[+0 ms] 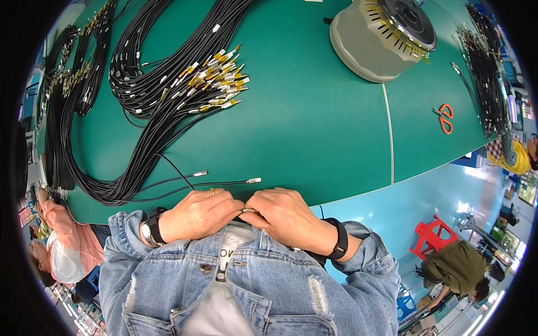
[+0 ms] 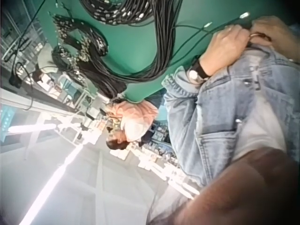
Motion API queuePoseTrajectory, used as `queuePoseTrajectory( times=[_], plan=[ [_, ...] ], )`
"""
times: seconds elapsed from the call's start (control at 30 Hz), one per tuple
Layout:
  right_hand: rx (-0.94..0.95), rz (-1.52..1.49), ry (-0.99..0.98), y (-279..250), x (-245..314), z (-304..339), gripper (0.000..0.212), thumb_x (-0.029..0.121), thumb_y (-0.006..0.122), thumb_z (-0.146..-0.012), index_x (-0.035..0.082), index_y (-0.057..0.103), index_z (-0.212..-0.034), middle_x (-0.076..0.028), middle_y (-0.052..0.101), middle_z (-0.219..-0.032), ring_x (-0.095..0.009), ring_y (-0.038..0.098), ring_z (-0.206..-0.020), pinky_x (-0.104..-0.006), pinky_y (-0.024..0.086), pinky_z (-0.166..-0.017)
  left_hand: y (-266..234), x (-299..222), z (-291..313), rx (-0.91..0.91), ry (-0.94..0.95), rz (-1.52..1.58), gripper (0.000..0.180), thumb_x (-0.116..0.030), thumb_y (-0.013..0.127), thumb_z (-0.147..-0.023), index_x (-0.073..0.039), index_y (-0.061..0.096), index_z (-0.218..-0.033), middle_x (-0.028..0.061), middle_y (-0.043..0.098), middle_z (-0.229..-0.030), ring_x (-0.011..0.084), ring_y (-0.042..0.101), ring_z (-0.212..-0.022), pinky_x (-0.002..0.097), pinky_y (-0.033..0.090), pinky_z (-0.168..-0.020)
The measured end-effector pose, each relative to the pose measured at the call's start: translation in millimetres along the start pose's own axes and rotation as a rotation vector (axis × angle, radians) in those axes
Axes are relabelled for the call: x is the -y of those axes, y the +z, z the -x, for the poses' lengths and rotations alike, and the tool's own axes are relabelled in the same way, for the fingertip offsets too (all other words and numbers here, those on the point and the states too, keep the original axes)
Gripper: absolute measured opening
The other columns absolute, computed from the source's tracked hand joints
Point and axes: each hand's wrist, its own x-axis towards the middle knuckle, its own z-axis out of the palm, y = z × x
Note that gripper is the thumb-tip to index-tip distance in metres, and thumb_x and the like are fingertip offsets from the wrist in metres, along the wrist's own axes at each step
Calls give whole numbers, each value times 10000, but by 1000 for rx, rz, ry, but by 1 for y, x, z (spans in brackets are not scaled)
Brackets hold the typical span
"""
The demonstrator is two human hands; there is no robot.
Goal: The person gathers a bundle of cables and places them on the table. They then pick up individual cables and slide a small metal component onto the end of each one.
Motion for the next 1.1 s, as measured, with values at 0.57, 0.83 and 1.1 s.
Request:
queuePoseTrajectory(
  times=[0.57, 0.83, 1.1],
  plan=[
    [87, -180, -164, 12, -4, 2, 222, 166, 687, -841, 38, 549, -722, -54, 486, -629, -227, 493, -629, -351, 402, -727, -8, -2, 12, 78, 48, 183, 142, -50, 686, -789, -29, 630, -919, 64, 562, -686, 218, 569, -540, 323, 458, -466],
    [72, -267, -74, 8, -2, 3, 166, 154, 697, -838, 28, 599, -795, -55, 563, -711, -223, 534, -706, -352, 423, -749, -6, -3, 10, -20, -77, 208, 128, -58, 657, -825, -35, 621, -946, 73, 602, -736, 239, 596, -585, 327, 470, -496],
    [2, -224, 69, 6, -8, 9, 154, 144, 678, -856, 14, 631, -924, -68, 628, -819, -227, 575, -781, -344, 448, -710, 1, -1, 11, -67, -162, 248, 123, -65, 643, -842, -35, 611, -957, 89, 626, -759, 265, 617, -640, 347, 485, -557]
  ],
)
